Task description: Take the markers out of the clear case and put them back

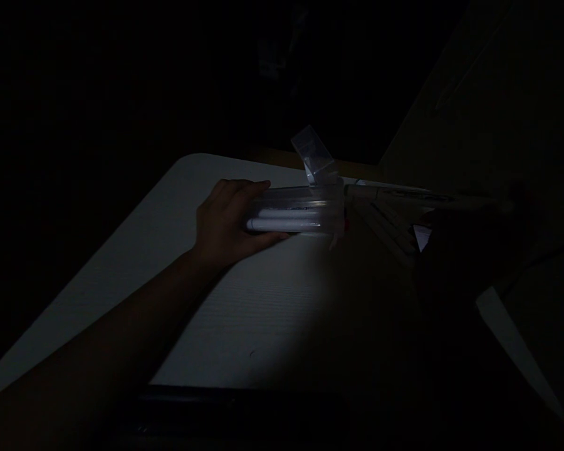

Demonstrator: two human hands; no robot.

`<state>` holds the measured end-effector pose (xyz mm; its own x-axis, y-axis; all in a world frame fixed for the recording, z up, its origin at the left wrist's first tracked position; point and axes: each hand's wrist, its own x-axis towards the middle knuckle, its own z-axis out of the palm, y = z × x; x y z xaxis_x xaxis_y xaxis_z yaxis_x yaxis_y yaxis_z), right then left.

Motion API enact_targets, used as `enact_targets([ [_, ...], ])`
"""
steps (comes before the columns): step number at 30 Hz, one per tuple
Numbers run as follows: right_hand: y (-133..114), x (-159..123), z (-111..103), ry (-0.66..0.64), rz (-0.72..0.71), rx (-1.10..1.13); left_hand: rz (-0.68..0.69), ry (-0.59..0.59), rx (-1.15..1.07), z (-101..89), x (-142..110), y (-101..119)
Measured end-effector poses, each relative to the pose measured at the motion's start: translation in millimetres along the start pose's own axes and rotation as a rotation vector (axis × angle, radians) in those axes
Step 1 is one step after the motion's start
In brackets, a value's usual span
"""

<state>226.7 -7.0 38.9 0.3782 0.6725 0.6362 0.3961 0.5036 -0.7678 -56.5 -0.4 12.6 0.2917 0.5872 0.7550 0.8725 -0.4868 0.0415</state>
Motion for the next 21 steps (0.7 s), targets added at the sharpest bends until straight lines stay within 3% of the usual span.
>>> enact_targets([
  [2, -2, -3, 4, 0.143, -0.017, 0.116, -0.025, -0.013, -0.003, -0.1, -1, 0],
  [4, -1, -5, 7, 0.181, -0.026, 0.21, -0.022, -0.029, -0.004, -0.6, -1, 0],
  [10, 6, -13, 14, 0.01, -0.017, 0.204, -0.012, -0.041, 0.039, -1.3, 1, 0],
  [18, -12, -24, 12, -0.362, 0.016, -0.067, -0.004, -0.011, 0.015, 0.2, 1, 0],
  [21, -10, -23, 9, -0.419, -0.01, -0.125, -0.001, -0.01, 0.007, 0.4, 1, 0],
])
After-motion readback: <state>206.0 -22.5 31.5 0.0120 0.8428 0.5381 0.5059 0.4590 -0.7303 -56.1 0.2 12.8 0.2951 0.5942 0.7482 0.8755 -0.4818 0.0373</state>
